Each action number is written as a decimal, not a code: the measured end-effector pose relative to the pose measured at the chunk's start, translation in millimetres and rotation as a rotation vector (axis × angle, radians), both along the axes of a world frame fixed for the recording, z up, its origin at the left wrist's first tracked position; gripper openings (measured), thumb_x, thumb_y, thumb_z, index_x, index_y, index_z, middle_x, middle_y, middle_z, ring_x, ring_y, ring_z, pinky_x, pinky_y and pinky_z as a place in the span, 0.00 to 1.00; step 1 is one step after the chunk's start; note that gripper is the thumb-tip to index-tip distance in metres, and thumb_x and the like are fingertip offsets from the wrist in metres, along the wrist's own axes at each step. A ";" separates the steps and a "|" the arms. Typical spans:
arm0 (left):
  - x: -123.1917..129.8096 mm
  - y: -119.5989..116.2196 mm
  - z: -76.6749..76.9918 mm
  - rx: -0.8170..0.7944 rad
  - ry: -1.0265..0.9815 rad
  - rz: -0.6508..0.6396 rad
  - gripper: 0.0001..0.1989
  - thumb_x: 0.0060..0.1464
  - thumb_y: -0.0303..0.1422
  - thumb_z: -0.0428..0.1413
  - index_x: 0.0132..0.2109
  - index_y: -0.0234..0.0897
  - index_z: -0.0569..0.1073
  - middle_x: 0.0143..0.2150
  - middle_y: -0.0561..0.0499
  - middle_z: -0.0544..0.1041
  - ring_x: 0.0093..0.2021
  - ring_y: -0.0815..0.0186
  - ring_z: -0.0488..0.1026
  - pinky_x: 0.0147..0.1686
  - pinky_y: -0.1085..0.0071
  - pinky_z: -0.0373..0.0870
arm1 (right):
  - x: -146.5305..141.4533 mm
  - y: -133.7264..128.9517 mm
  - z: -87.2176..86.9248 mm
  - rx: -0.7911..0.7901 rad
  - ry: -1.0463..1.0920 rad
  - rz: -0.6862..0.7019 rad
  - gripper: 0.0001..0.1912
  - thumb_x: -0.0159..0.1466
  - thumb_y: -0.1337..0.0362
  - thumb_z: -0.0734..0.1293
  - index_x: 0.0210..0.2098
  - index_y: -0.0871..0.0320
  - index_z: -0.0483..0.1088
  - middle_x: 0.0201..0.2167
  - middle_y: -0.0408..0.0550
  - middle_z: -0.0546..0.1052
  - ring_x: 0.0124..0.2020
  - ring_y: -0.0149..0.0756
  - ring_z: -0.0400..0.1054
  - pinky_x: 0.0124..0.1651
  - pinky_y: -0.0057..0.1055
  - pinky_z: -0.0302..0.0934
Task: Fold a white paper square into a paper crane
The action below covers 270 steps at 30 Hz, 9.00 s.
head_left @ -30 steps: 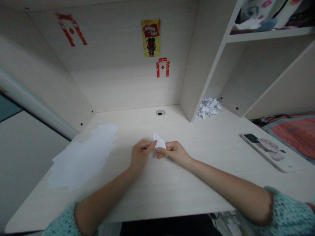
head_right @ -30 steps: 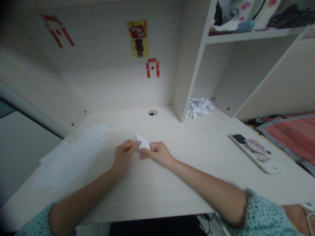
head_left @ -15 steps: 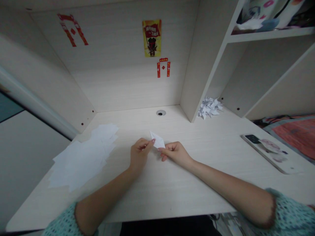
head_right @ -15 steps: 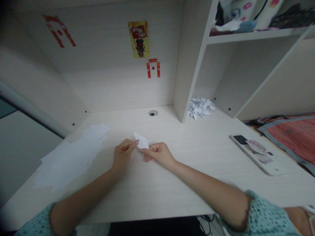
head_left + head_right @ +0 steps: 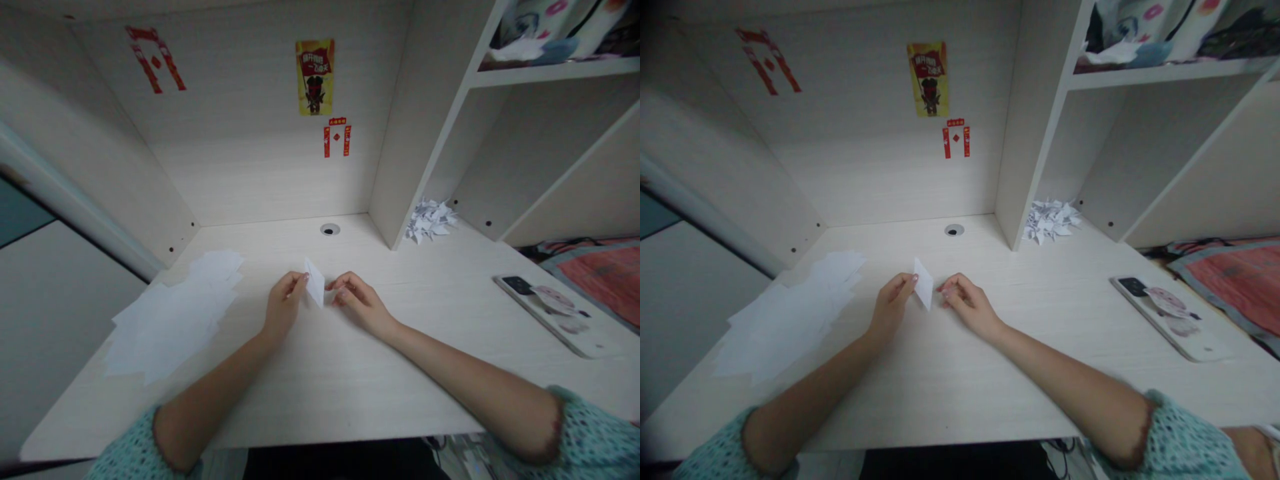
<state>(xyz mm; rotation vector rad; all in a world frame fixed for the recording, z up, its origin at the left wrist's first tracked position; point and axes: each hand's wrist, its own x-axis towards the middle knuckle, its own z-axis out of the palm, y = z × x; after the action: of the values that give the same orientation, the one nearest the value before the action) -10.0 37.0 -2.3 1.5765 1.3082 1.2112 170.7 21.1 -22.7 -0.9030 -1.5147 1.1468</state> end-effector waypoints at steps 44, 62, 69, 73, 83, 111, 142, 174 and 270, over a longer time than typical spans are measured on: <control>1.0 -7.3 -3.4 0.049 0.081 -0.138 0.08 0.47 0.37 0.59 0.36 0.42 0.79 0.36 0.51 0.80 0.38 0.62 0.76 0.43 0.68 0.68 | 1.9 5.5 -8.9 -0.188 0.190 0.031 0.16 0.50 0.60 0.73 0.38 0.58 0.75 0.32 0.48 0.80 0.28 0.33 0.74 0.35 0.31 0.68; -2.1 -7.5 -6.0 0.170 0.242 -0.132 0.08 0.49 0.38 0.58 0.37 0.45 0.79 0.38 0.54 0.80 0.40 0.64 0.76 0.47 0.68 0.69 | 1.7 7.3 -10.1 -0.213 0.258 0.080 0.13 0.51 0.62 0.72 0.37 0.56 0.75 0.33 0.46 0.80 0.29 0.31 0.74 0.36 0.29 0.69; 1.3 -9.2 -4.1 0.095 0.131 -0.130 0.09 0.46 0.38 0.60 0.36 0.43 0.79 0.37 0.52 0.81 0.40 0.62 0.76 0.45 0.68 0.69 | 0.5 6.6 -8.3 -0.197 0.257 0.047 0.11 0.51 0.61 0.72 0.35 0.56 0.76 0.34 0.47 0.80 0.29 0.31 0.73 0.34 0.28 0.68; 3.2 -9.4 -1.9 0.036 0.086 -0.140 0.08 0.47 0.38 0.59 0.35 0.42 0.80 0.36 0.52 0.81 0.39 0.62 0.77 0.45 0.67 0.70 | -1.4 5.9 -5.8 -0.171 0.236 -0.031 0.09 0.51 0.61 0.72 0.31 0.57 0.77 0.32 0.47 0.80 0.26 0.30 0.72 0.31 0.27 0.68; 4.9 -11.2 -2.1 0.062 0.057 -0.076 0.07 0.47 0.37 0.60 0.33 0.42 0.80 0.33 0.52 0.81 0.34 0.64 0.77 0.40 0.70 0.71 | -2.2 0.3 0.7 -0.130 0.202 -0.176 0.08 0.52 0.59 0.72 0.28 0.57 0.77 0.27 0.47 0.80 0.24 0.32 0.72 0.31 0.29 0.67; -3.5 4.8 -8.1 -0.028 -0.053 -0.005 0.09 0.44 0.38 0.61 0.30 0.37 0.76 0.31 0.50 0.80 0.33 0.65 0.76 0.38 0.70 0.69 | 5.6 7.3 3.3 -0.112 0.223 -0.348 0.11 0.52 0.58 0.72 0.31 0.58 0.76 0.23 0.46 0.78 0.22 0.31 0.70 0.27 0.27 0.63; 9.5 -7.2 -8.2 -0.138 -0.171 -0.103 0.08 0.43 0.36 0.62 0.31 0.38 0.80 0.32 0.49 0.81 0.34 0.62 0.77 0.39 0.67 0.72 | -5.8 -4.3 -2.7 -0.023 0.110 -0.258 0.09 0.52 0.58 0.72 0.30 0.56 0.78 0.28 0.49 0.80 0.26 0.36 0.72 0.33 0.34 0.69; 12.5 -11.3 -8.3 -0.127 -0.279 -0.025 0.07 0.41 0.32 0.63 0.32 0.37 0.80 0.33 0.49 0.81 0.35 0.63 0.76 0.40 0.68 0.70 | -7.4 1.6 -6.1 -0.210 0.223 -0.257 0.10 0.48 0.59 0.74 0.30 0.55 0.78 0.26 0.46 0.80 0.25 0.33 0.70 0.31 0.30 0.64; 17.5 -16.2 -9.2 -0.264 -0.428 -0.069 0.14 0.41 0.35 0.64 0.38 0.39 0.79 0.36 0.50 0.81 0.35 0.66 0.76 0.43 0.68 0.73 | -7.5 -1.4 9.0 -0.182 0.222 -0.280 0.10 0.48 0.57 0.73 0.28 0.56 0.78 0.27 0.47 0.80 0.26 0.34 0.71 0.33 0.32 0.66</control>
<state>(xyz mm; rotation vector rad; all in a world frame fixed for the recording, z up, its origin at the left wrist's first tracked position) 7.5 20.8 -11.5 1.0924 1.0724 1.1959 163.2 19.7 -13.7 -1.0366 -1.0798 1.1474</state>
